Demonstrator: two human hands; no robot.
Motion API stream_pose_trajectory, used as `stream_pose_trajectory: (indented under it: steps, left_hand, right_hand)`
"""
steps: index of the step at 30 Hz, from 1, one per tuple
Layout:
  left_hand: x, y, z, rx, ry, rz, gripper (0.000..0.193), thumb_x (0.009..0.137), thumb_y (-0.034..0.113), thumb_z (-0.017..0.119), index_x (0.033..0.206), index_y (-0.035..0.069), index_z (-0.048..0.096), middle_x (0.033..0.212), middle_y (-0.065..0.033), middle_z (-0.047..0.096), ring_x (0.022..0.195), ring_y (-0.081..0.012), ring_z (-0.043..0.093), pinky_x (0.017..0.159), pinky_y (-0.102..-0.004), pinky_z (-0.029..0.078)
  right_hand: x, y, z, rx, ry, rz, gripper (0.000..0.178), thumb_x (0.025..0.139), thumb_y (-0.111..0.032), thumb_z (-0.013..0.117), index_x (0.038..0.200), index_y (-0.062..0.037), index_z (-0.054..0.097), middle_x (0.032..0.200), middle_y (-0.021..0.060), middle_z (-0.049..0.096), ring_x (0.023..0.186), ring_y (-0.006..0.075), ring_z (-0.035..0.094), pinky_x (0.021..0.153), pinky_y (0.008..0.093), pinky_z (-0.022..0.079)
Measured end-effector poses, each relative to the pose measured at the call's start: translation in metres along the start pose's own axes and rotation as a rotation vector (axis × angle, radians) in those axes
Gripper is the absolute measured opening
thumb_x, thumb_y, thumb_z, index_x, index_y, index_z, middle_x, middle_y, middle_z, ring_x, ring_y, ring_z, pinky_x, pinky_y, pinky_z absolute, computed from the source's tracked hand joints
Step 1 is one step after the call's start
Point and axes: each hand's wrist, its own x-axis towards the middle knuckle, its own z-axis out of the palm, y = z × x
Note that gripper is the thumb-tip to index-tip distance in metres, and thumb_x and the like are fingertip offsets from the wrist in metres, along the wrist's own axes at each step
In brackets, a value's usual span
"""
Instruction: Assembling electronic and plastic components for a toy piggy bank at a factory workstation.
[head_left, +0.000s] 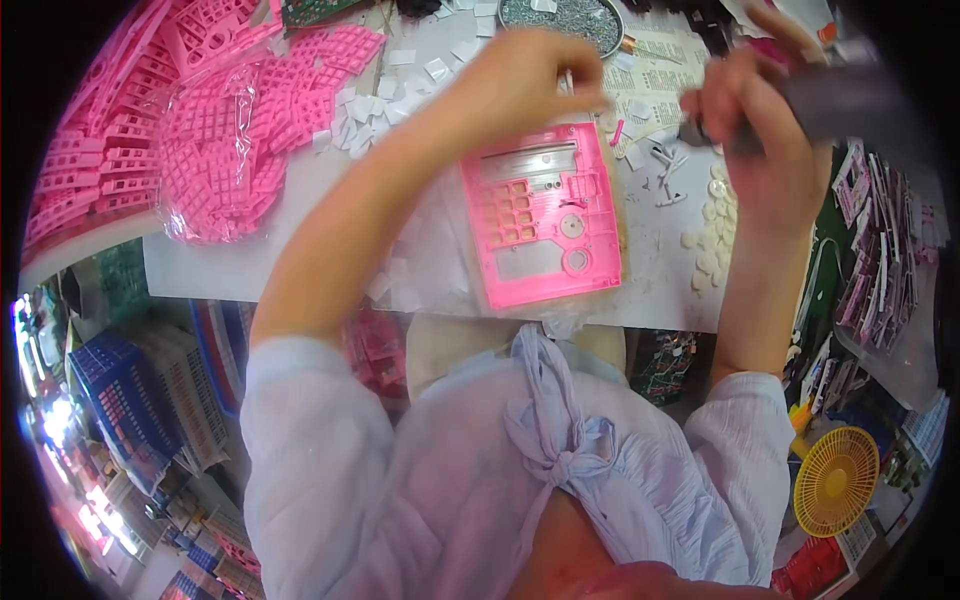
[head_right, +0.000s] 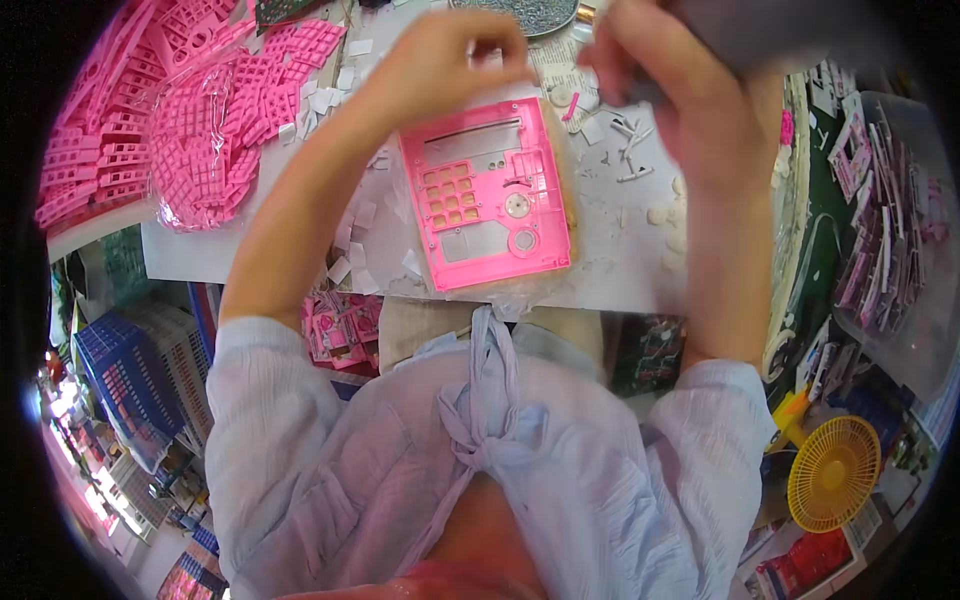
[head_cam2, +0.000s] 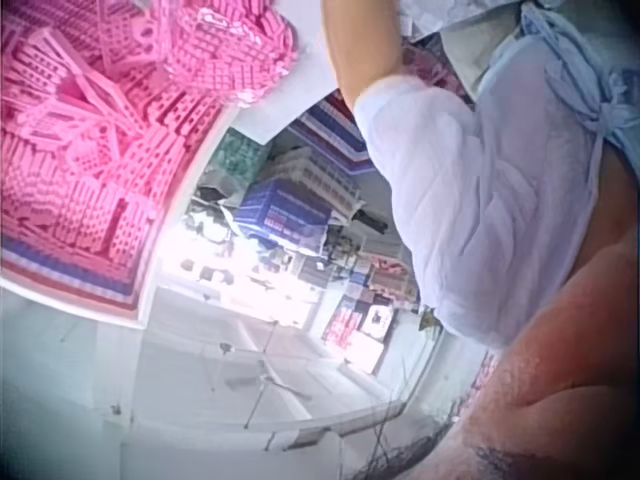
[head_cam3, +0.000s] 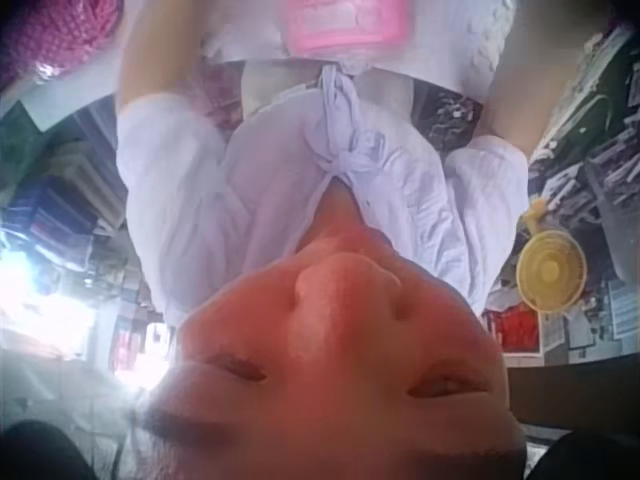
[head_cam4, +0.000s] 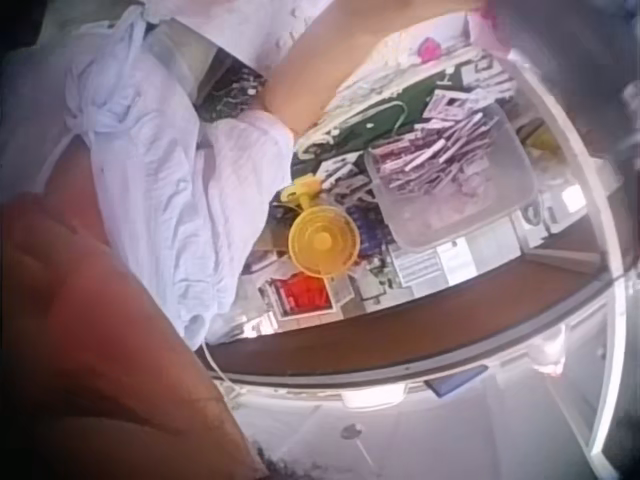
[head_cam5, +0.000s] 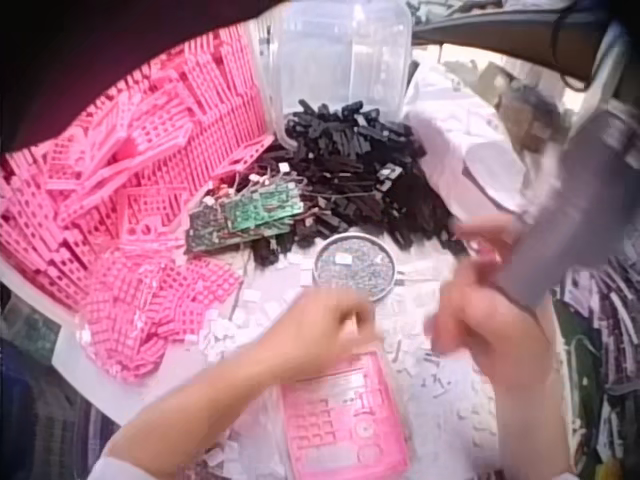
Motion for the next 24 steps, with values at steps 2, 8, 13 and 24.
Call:
stream_pose_trajectory:
  steps: [2, 8, 13, 24]
  left_hand:
    - [-0.048, 0.022, 0.016, -0.095, 0.008, 0.120, 0.015, 0.080, 0.019, 0.079, 0.088, 0.009, 0.070, 0.084, -0.0035, 0.069, 0.075, -0.0210, 0.061, 0.073, -0.0355, 0.046]
    - [-0.109, 0.048, 0.051, 0.186, 0.190, 0.222, 0.013, 0.079, 0.017, 0.077, 0.090, 0.017, 0.070, 0.086, 0.0044, 0.069, 0.081, -0.0165, 0.060, 0.083, -0.0410, 0.037]
    - [-0.115, 0.051, 0.053, 0.104, 0.271, 0.218, 0.015, 0.077, 0.014, 0.078, 0.090, 0.015, 0.070, 0.087, 0.0046, 0.070, 0.077, -0.0168, 0.060, 0.081, -0.0395, 0.036]
    - [-0.119, 0.052, 0.058, 0.250, 0.351, 0.124, 0.022, 0.074, 0.021, 0.081, 0.091, 0.013, 0.069, 0.096, 0.0023, 0.069, 0.090, -0.0181, 0.060, 0.088, -0.0406, 0.039]
  right_hand:
    - [-0.022, -0.005, 0.018, 0.161, -0.048, -0.062, 0.048, 0.098, -0.024, 0.061, 0.141, -0.0070, 0.046, 0.074, 0.0005, 0.056, 0.068, 0.0153, 0.054, 0.061, 0.0322, 0.050]
    - [-0.057, -0.015, 0.052, 0.390, -0.083, -0.123, 0.046, 0.097, -0.027, 0.066, 0.135, -0.0127, 0.045, 0.056, -0.0045, 0.046, 0.051, 0.0097, 0.044, 0.053, 0.0287, 0.045]
    - [-0.061, -0.022, 0.060, 0.424, -0.072, -0.087, 0.040, 0.095, -0.025, 0.069, 0.125, -0.0088, 0.047, 0.059, -0.0018, 0.048, 0.053, 0.0105, 0.046, 0.055, 0.0296, 0.047]
    - [-0.065, -0.002, 0.063, 0.515, -0.027, -0.119, 0.035, 0.089, -0.010, 0.070, 0.114, 0.0012, 0.050, 0.071, 0.0056, 0.057, 0.060, 0.0125, 0.054, 0.060, 0.0321, 0.053]
